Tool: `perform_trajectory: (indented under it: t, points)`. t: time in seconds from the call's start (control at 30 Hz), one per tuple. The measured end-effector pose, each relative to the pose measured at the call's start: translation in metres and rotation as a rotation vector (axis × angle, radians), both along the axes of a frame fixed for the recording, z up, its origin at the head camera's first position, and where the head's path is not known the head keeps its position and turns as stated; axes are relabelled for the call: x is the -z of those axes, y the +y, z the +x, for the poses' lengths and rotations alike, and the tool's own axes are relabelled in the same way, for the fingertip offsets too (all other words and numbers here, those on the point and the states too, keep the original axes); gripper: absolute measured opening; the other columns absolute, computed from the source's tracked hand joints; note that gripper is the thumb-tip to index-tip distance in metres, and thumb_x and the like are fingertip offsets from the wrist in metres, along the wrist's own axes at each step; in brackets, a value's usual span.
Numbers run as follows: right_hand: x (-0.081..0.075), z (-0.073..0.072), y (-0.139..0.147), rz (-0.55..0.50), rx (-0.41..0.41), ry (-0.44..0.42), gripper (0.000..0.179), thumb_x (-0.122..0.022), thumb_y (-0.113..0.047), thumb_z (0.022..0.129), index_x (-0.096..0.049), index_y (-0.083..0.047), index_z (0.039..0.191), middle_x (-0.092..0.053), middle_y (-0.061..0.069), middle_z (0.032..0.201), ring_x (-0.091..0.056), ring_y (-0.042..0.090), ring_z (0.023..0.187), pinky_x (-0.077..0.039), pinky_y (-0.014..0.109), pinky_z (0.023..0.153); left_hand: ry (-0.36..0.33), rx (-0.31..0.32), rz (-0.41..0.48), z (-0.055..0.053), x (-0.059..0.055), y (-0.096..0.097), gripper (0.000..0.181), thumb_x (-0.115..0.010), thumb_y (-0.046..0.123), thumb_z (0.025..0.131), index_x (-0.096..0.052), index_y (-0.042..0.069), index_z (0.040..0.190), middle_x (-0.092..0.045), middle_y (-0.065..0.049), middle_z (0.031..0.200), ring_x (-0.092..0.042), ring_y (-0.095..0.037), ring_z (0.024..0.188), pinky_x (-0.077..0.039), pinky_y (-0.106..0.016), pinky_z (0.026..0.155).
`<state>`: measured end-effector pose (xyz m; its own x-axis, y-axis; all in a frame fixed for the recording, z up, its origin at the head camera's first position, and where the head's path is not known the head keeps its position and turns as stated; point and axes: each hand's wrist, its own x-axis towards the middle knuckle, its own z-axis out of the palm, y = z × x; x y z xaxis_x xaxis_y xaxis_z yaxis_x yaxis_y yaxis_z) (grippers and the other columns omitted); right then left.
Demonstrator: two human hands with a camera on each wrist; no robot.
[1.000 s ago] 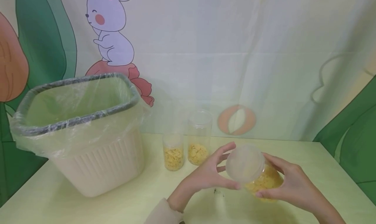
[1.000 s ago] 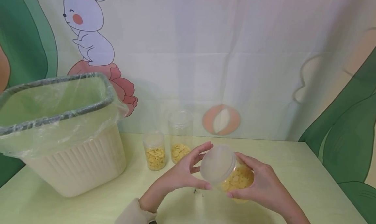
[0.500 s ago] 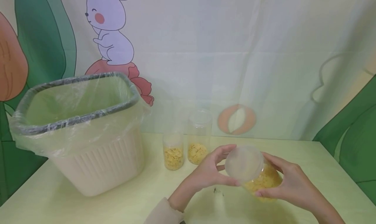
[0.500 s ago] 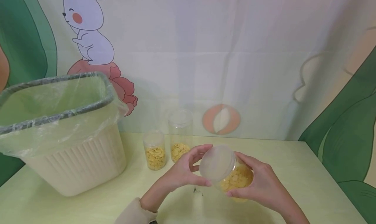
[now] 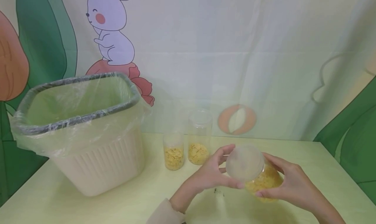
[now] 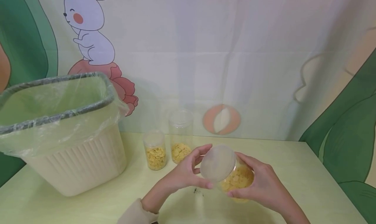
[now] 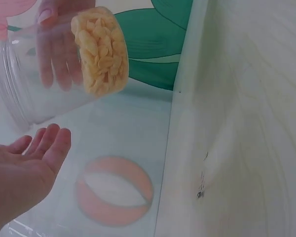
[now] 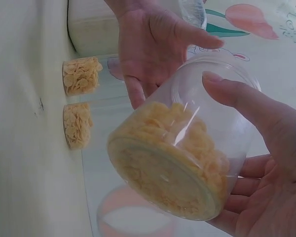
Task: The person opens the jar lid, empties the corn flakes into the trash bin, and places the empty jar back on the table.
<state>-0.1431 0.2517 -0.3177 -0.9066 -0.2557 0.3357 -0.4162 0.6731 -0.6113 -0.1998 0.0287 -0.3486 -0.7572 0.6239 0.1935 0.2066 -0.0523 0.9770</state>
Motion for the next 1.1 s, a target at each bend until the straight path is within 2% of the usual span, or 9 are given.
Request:
perform_trajectory:
  t: [0.2,0.33,0.6,0.87,1.1]
  points:
    - [-0.001,0.001,0.000,-0.022,-0.019,-0.038,0.086,-0.087,-0.022,0.056,-0.047,0.006,0.127,-0.052,0.025,0.123,-0.050,0.044,0.110,-0.042,0.060,0.083,-0.022,0.158,0.077,-0.005,-0.003,-0.009,0.091,-0.069,-0.009,0.071,-0.022,0.017,0.144,-0.025,0.004,0.147,-0.034,-0.010,0.128,-0.036,-0.024,0.098]
    - [-0.001,0.002,0.000,-0.022,-0.021,-0.041,0.085,-0.087,-0.021,0.056,-0.048,0.005,0.127,-0.053,0.023,0.123,-0.050,0.043,0.109,-0.041,0.062,0.082,-0.009,0.200,0.083,-0.005,-0.005,-0.010,0.090,-0.067,-0.011,0.072,-0.021,0.015,0.145,-0.027,0.004,0.147,-0.035,-0.009,0.127,-0.035,-0.025,0.099]
    - [0.000,0.003,0.002,-0.002,-0.019,-0.016,0.086,-0.087,-0.023,0.055,-0.048,0.003,0.128,-0.055,0.019,0.122,-0.052,0.038,0.108,-0.044,0.056,0.082,-0.009,0.144,0.066,-0.003,-0.004,-0.007,0.087,-0.069,-0.009,0.070,-0.029,0.016,0.143,-0.033,0.004,0.144,-0.033,-0.010,0.129,-0.037,-0.025,0.098]
    - [0.001,0.001,0.002,0.005,-0.004,0.015,0.086,-0.088,-0.023,0.054,-0.050,0.003,0.126,-0.056,0.019,0.121,-0.053,0.037,0.107,-0.044,0.055,0.082,-0.035,0.023,0.098,-0.002,0.000,-0.002,0.078,-0.073,-0.006,0.068,-0.039,0.014,0.136,-0.042,0.003,0.137,-0.041,-0.014,0.124,-0.041,-0.026,0.095]
    - [0.000,0.000,0.002,0.005,-0.002,0.010,0.087,-0.088,-0.024,0.054,-0.049,0.004,0.126,-0.056,0.021,0.121,-0.053,0.038,0.107,-0.044,0.054,0.083,-0.043,-0.010,0.086,-0.001,0.001,0.000,0.074,-0.074,-0.001,0.069,-0.042,0.014,0.134,-0.043,0.002,0.136,-0.040,-0.018,0.125,-0.041,-0.028,0.095]
